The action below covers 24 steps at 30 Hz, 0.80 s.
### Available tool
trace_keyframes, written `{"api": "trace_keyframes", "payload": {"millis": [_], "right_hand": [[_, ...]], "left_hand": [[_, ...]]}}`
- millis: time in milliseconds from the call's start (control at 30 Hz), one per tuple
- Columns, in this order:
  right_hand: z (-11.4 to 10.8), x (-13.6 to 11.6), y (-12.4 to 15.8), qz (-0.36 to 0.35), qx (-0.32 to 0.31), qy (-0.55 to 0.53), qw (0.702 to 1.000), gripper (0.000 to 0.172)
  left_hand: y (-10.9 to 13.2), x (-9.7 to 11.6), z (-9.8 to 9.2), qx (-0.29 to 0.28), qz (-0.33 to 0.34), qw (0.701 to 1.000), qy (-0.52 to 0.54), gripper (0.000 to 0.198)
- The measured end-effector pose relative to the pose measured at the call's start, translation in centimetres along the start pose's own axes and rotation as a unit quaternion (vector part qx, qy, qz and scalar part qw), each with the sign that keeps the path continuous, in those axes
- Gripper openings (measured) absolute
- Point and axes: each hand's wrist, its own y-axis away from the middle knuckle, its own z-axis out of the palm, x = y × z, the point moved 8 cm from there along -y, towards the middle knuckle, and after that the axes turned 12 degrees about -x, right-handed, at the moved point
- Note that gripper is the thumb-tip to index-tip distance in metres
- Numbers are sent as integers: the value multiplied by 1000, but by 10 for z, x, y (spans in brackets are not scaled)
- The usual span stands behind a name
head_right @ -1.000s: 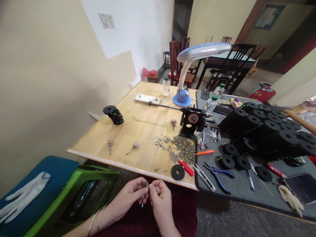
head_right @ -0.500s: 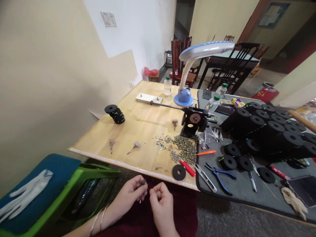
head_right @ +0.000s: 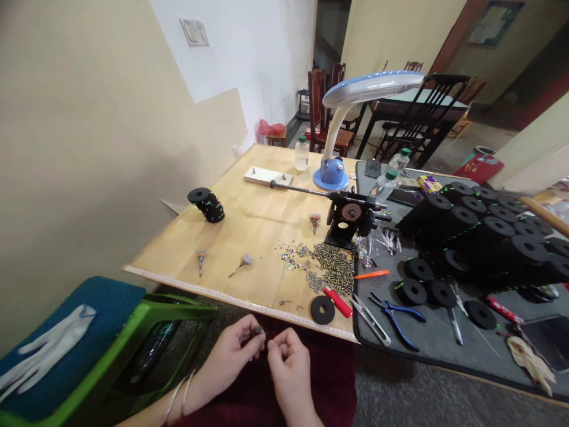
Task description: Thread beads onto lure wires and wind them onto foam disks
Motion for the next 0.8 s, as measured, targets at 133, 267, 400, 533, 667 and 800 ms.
{"api": "trace_keyframes", "payload": {"millis": [133, 267, 400, 533, 667, 800], "right_hand": [[3, 2, -3, 8, -10, -37, 999, 26], [5, 4, -4, 11, -22, -71, 997, 29], [7, 3, -3, 12, -38, -80, 996, 32], [7, 1, -4, 14, -33, -93, 995, 33], [8, 3, -6, 26, -26, -114, 993, 35], [10, 7, -8, 37, -17, -152, 988, 37]], "left_hand": [[4, 11, -2, 13, 34, 994, -102, 14], [6, 17, 1, -1, 37, 988, -148, 15], [5, 18, 3, -15, 35, 988, -151, 15], [4, 16, 5, -22, 33, 989, -145, 16], [3, 14, 8, -28, 31, 992, -120, 17], [2, 13, 10, -30, 31, 995, -91, 15]]}}
